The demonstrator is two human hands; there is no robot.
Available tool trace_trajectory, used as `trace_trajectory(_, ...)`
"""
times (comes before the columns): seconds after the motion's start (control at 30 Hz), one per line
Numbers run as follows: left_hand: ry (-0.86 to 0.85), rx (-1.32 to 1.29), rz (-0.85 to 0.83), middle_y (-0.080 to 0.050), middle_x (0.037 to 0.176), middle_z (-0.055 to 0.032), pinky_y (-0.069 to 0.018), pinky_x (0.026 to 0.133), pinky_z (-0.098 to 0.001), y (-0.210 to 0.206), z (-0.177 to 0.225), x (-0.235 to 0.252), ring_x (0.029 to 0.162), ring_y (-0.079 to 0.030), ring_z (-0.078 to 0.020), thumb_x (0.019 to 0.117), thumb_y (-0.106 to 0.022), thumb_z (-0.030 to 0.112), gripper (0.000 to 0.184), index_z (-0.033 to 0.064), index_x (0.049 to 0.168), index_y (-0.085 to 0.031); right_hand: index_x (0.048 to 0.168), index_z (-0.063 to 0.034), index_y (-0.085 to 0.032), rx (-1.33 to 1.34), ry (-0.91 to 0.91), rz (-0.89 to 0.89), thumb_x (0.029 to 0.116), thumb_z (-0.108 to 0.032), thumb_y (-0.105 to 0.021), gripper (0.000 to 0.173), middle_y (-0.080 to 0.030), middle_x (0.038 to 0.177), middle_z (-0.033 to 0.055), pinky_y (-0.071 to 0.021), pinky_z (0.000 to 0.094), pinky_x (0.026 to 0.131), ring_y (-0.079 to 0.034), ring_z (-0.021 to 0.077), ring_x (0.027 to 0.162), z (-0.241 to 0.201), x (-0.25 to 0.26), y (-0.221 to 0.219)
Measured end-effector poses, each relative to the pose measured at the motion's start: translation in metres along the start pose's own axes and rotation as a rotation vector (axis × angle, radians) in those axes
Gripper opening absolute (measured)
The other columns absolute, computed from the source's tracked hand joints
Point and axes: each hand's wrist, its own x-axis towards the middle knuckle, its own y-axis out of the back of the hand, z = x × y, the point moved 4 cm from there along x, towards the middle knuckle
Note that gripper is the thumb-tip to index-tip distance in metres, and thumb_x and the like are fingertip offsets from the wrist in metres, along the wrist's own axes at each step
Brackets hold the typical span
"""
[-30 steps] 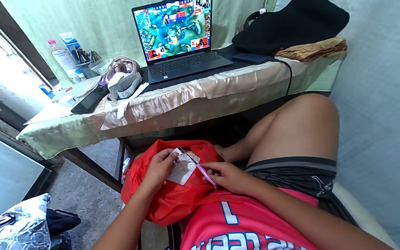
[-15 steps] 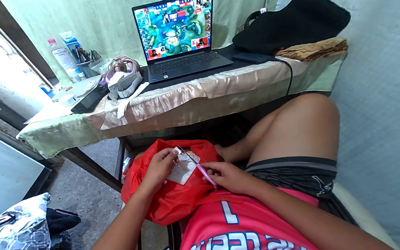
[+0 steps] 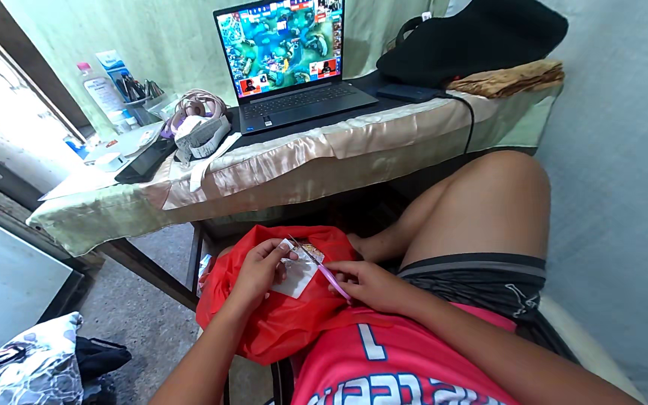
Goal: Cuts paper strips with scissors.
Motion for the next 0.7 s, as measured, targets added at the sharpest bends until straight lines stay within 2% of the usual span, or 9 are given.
trace_trajectory(0.03, 0.022, -0.010, -0.005, -0.075, 0.104, -0.0102, -0.0566, 0.056, -0.0264, -0.0006, 0.0006, -0.0003, 0.063, -0.067, -0.0138, 0.1096, -0.049, 0.020, 0.027, 0.0022, 0.118, -0.067, 0.145, -0.0188, -0.057, -0.001, -0.001, 0.002, 0.1044, -0.028, -0.060, 0.042, -0.072, 0.101, 0.0001, -0.0592, 0.0258, 0.071, -0.068, 0.0075, 0.077, -0.0005, -0.0001, 0.0002)
trace_trajectory(0.07, 0.039, -0.026, -0.008, -0.075, 0.106, -0.0114, -0.0606, 0.063, -0.0304, -0.0015, 0.0012, -0.0007, 0.070, -0.071, -0.0173, 0.1097, -0.049, 0.020, 0.027, 0.0013, 0.118, -0.066, 0.145, -0.0191, -0.057, -0.002, -0.002, 0.003, 0.1044, -0.028, -0.060, 0.042, -0.072, 0.102, -0.0001, -0.0593, 0.0257, 0.071, -0.068, 0.0074, 0.077, -0.0010, -0.0001, 0.0004)
trace_trajectory(0.17, 0.054, -0.042, -0.010, -0.075, 0.108, -0.0119, -0.0627, 0.071, -0.0347, -0.0030, 0.0015, -0.0012, 0.079, -0.074, -0.0202, 0.1095, -0.049, 0.019, 0.027, 0.0009, 0.119, -0.066, 0.144, -0.0185, -0.058, -0.011, 0.015, 0.019, 0.1040, -0.029, -0.060, 0.042, -0.071, 0.098, -0.0005, -0.0584, 0.0247, 0.068, -0.067, 0.0067, 0.074, -0.0020, 0.0001, 0.0016)
trace_trajectory(0.3, 0.038, -0.048, -0.009, -0.075, 0.107, -0.0123, -0.0625, 0.071, -0.0335, -0.0026, 0.0012, -0.0010, 0.078, -0.073, -0.0195, 0.1084, -0.052, 0.018, 0.025, 0.0007, 0.119, -0.067, 0.140, -0.0182, -0.060, -0.021, 0.043, 0.054, 0.1027, -0.034, -0.062, 0.040, -0.067, 0.088, -0.0020, -0.0542, 0.0240, 0.066, -0.062, 0.0060, 0.070, -0.0017, 0.0004, 0.0036)
trace_trajectory(0.5, 0.010, -0.044, -0.003, -0.075, 0.104, -0.0120, -0.0612, 0.064, -0.0303, -0.0022, 0.0023, -0.0014, 0.069, -0.071, -0.0174, 0.1069, -0.055, 0.016, 0.024, -0.0007, 0.120, -0.067, 0.140, -0.0182, -0.059, 0.045, 0.034, 0.046, 0.1031, -0.031, -0.062, 0.040, -0.068, 0.088, -0.0016, -0.0565, 0.0237, 0.063, -0.064, 0.0067, 0.068, -0.0006, 0.0002, 0.0021)
trace_trajectory(0.7, 0.000, -0.034, 0.008, -0.075, 0.102, -0.0110, -0.0586, 0.059, -0.0288, -0.0016, 0.0022, -0.0003, 0.064, -0.068, -0.0151, 0.1095, -0.049, 0.019, 0.029, -0.0005, 0.120, -0.067, 0.140, -0.0171, -0.059, 0.051, 0.051, 0.039, 0.1032, -0.028, -0.062, 0.039, -0.068, 0.089, -0.0013, -0.0565, 0.0232, 0.064, -0.064, 0.0059, 0.068, -0.0002, 0.0002, 0.0014)
